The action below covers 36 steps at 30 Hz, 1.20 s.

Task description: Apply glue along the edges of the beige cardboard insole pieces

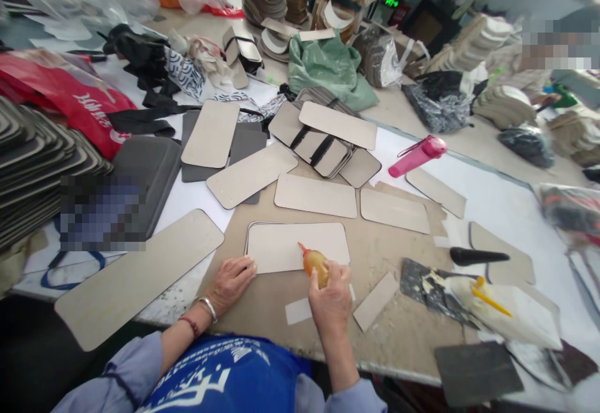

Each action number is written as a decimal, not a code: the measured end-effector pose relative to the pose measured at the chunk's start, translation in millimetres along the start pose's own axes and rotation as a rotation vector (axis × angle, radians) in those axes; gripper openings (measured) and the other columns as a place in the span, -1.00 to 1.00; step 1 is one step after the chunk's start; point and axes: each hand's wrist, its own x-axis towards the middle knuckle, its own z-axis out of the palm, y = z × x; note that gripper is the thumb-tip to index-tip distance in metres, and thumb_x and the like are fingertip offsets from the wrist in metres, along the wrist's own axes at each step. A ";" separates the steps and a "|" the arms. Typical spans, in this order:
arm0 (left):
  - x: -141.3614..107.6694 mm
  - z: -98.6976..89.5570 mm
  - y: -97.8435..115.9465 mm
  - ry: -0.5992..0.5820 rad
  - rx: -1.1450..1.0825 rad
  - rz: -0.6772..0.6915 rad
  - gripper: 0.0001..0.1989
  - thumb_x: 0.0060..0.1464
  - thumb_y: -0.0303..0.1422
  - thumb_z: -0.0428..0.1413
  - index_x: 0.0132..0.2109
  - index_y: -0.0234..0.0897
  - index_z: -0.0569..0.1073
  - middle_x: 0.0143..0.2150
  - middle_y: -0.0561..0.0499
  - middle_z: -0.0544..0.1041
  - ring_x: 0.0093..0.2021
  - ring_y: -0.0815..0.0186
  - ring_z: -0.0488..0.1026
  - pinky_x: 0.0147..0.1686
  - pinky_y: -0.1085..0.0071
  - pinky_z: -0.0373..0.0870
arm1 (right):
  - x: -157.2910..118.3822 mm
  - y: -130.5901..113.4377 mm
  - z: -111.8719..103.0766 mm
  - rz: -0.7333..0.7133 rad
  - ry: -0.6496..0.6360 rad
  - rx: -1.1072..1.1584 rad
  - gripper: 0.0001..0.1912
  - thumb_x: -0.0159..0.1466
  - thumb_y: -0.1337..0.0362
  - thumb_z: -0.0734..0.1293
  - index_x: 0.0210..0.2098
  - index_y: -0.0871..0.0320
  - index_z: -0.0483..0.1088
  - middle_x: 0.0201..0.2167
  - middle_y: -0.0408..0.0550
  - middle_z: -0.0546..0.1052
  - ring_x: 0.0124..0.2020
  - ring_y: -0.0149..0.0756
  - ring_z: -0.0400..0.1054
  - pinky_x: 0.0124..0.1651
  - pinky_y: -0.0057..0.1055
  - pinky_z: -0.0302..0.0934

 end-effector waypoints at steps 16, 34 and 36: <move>3.1 0.2 -0.8 0.027 -0.018 0.042 -0.83 0.14 -0.50 0.02 -0.12 -0.28 0.42 -0.14 -0.09 0.50 -0.05 0.22 0.40 -0.08 0.27 0.28 | 34.7 60.4 -14.5 0.259 0.153 -0.153 -0.77 0.14 0.19 0.28 -0.21 0.12 0.29 -0.26 -0.04 0.28 -0.35 -0.28 0.25 -0.43 -0.44 0.08; -1.6 5.0 -0.9 0.048 -0.003 0.010 -0.84 0.16 -0.48 -0.01 -0.15 -0.27 0.43 -0.15 -0.08 0.53 -0.07 0.21 0.42 -0.11 0.25 0.30 | -24.5 -54.5 16.2 -0.089 -0.084 0.214 -0.84 0.16 0.26 0.21 -0.25 0.10 0.28 -0.29 -0.08 0.30 -0.37 -0.30 0.30 -0.36 -0.39 0.23; -1.2 4.9 -0.2 0.052 -0.001 0.010 -0.84 0.16 -0.48 -0.01 -0.16 -0.27 0.43 -0.15 -0.09 0.53 -0.08 0.21 0.42 -0.11 0.25 0.30 | -26.9 -60.8 17.3 -0.107 -0.102 0.225 -0.84 0.16 0.27 0.20 -0.24 0.10 0.28 -0.29 -0.08 0.30 -0.39 -0.32 0.29 -0.36 -0.40 0.22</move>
